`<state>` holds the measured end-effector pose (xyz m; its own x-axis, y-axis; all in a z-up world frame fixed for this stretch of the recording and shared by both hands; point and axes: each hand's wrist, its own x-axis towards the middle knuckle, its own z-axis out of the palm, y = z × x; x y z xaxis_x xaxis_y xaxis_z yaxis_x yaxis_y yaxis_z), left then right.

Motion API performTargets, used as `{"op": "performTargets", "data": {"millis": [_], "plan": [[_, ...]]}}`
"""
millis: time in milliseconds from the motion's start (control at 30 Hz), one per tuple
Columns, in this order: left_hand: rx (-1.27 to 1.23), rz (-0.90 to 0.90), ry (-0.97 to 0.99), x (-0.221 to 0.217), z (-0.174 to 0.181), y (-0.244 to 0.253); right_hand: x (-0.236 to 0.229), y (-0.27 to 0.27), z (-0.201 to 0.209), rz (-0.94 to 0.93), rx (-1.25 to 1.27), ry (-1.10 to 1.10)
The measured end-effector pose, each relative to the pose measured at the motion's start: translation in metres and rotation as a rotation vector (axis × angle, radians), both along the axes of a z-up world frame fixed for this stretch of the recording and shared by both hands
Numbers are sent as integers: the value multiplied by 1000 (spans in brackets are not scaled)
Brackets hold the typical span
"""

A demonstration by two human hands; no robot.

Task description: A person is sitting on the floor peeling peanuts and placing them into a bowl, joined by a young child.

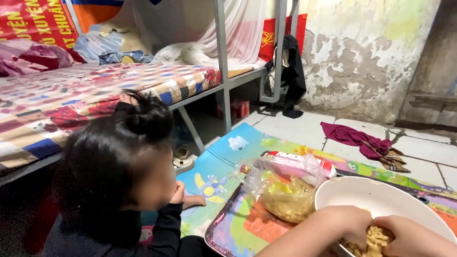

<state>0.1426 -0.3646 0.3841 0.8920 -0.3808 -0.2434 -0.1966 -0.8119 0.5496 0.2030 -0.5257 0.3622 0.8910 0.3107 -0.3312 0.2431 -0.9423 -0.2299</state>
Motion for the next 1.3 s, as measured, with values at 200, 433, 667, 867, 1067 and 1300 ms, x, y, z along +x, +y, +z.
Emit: {"op": "performTargets", "data": {"millis": [200, 433, 667, 867, 1067, 1300], "plan": [[118, -38, -273, -10, 16, -4, -4, -4, 9, -118, 111, -104], [131, -72, 1, -50, 66, 7, -15, -31, 22, 95, 36, 64], [279, -55, -62, -60, 63, 6, -42, -14, 32, 36, -14, 33], [186, -37, -101, -32, 28, 5, -59, -3, 53, -15, -91, -59], [191, -31, -116, -27, 27, 5, -68, 4, 64, -78, -65, -52], [126, 39, -170, -38, 35, 5, -68, 2, 65, -126, 16, -92]]}}
